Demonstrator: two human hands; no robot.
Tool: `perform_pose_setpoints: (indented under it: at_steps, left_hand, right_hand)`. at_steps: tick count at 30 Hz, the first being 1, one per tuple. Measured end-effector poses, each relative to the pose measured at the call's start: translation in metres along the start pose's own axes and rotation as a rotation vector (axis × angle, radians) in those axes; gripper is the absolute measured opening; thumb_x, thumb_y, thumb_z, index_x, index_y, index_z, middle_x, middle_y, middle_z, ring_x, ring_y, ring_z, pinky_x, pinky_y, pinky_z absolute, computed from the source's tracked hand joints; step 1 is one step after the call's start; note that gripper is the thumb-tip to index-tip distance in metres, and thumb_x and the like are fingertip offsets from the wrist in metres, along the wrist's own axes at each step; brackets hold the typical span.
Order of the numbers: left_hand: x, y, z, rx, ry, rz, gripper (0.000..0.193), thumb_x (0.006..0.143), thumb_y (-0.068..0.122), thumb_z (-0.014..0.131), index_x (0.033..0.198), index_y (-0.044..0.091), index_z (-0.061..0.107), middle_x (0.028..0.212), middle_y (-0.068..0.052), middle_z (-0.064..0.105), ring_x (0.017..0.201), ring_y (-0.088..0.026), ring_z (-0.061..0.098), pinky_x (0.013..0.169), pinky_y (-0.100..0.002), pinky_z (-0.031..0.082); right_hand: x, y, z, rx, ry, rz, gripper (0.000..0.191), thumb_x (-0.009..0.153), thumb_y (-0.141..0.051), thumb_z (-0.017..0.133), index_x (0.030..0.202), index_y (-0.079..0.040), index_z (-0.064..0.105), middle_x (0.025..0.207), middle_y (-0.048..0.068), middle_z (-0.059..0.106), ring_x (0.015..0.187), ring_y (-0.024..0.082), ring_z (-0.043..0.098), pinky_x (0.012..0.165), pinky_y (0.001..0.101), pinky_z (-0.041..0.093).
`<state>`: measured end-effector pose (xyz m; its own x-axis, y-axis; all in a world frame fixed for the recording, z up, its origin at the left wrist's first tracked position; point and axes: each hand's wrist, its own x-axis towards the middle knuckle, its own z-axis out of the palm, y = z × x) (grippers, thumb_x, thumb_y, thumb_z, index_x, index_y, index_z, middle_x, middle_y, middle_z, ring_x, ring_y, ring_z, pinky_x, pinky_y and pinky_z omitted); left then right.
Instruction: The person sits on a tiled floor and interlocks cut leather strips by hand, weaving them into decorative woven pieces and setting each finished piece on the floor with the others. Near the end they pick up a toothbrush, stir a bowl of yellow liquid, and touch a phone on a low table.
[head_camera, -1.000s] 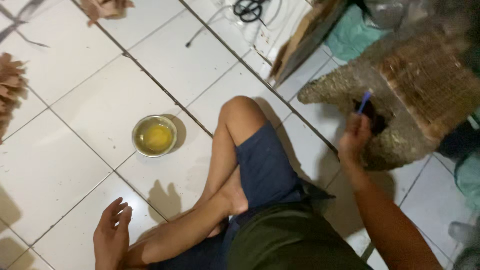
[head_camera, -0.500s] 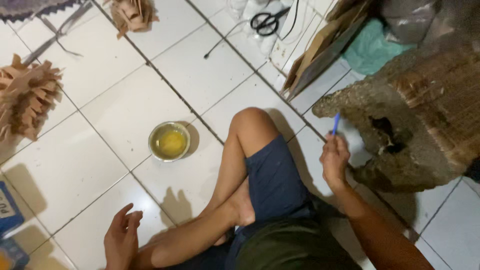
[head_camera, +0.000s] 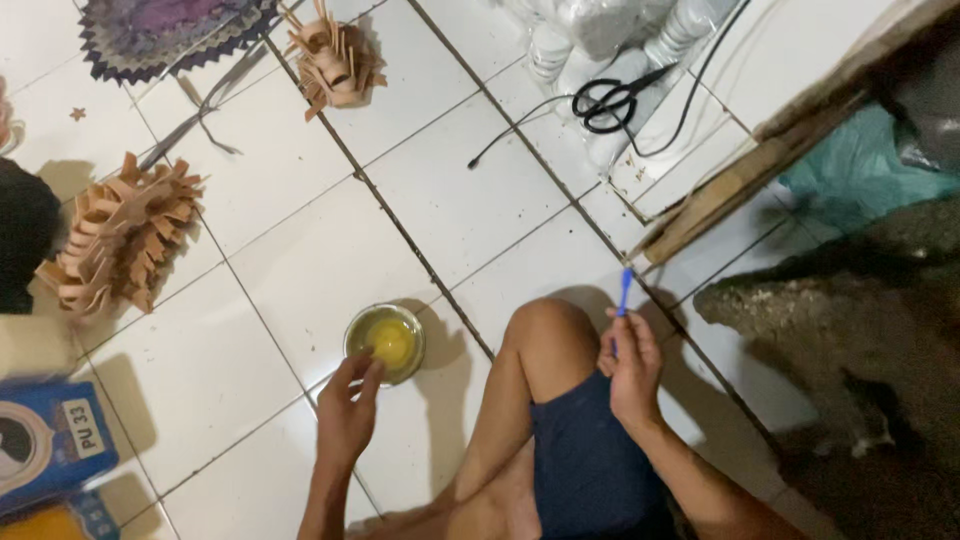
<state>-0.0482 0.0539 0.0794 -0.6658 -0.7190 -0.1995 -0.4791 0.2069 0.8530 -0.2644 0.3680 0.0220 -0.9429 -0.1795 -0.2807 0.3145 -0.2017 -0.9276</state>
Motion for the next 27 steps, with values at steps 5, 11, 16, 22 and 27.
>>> perform_pose_setpoints:
  at_steps: [5,11,16,22,27]
  left_hand:
    - [0.160,0.050,0.127,0.130,-0.065,0.274,0.037,0.095,0.025,0.069,0.124,0.001,0.069,0.105,-0.020,0.075,0.093,-0.030,0.075,0.081,-0.039,0.059]
    - [0.318,0.060,0.240,0.480,0.089,0.567,0.054,0.082,0.017,0.071,0.130,-0.006,0.061,0.116,-0.026,0.067,0.102,-0.043,0.062,0.079,-0.052,0.053]
    - [0.345,0.074,0.251,0.512,-0.086,0.445,0.025,0.095,0.012,0.064,0.116,0.000,0.071,0.097,-0.017,0.073,0.091,-0.036,0.069,0.080,-0.047,0.057]
    - [0.266,0.193,0.198,-0.278,-0.088,0.506,0.021,0.098,0.008,0.061,0.109,-0.006,0.073,0.089,-0.013,0.078,0.077,-0.016,0.076,0.073,-0.029,0.063]
    - [0.324,0.397,0.239,-0.628,-0.078,1.044,0.021,0.107,0.012,0.065,0.123,-0.002,0.066,0.105,-0.011,0.078,0.096,-0.016,0.078,0.086,-0.026,0.062]
  right_hand:
    - [0.033,0.026,0.039,-0.533,-0.082,-0.215,0.020,0.100,-0.021,0.069,0.102,-0.001,0.071,0.070,-0.004,0.050,0.064,0.003,0.042,0.054,0.0222,0.037]
    - [0.050,0.064,0.019,-0.547,-0.089,-0.207,0.015,0.097,-0.017,0.069,0.097,-0.002,0.069,0.072,-0.005,0.058,0.068,0.003,0.050,0.058,0.0243,0.045]
    - [0.050,0.089,0.004,-0.610,0.004,-0.052,0.013,0.093,-0.016,0.072,0.091,-0.003,0.070,0.068,-0.002,0.056,0.065,0.006,0.051,0.058,0.0259,0.047]
    - [0.053,0.112,0.003,-0.550,0.092,-0.078,0.017,0.086,-0.020,0.077,0.087,-0.003,0.072,0.065,0.003,0.058,0.061,0.010,0.051,0.056,0.0292,0.048]
    - [0.063,0.090,0.011,-0.595,-0.049,-0.238,0.021,0.087,-0.023,0.077,0.082,-0.003,0.070,0.059,0.008,0.062,0.052,0.016,0.056,0.050,0.0321,0.048]
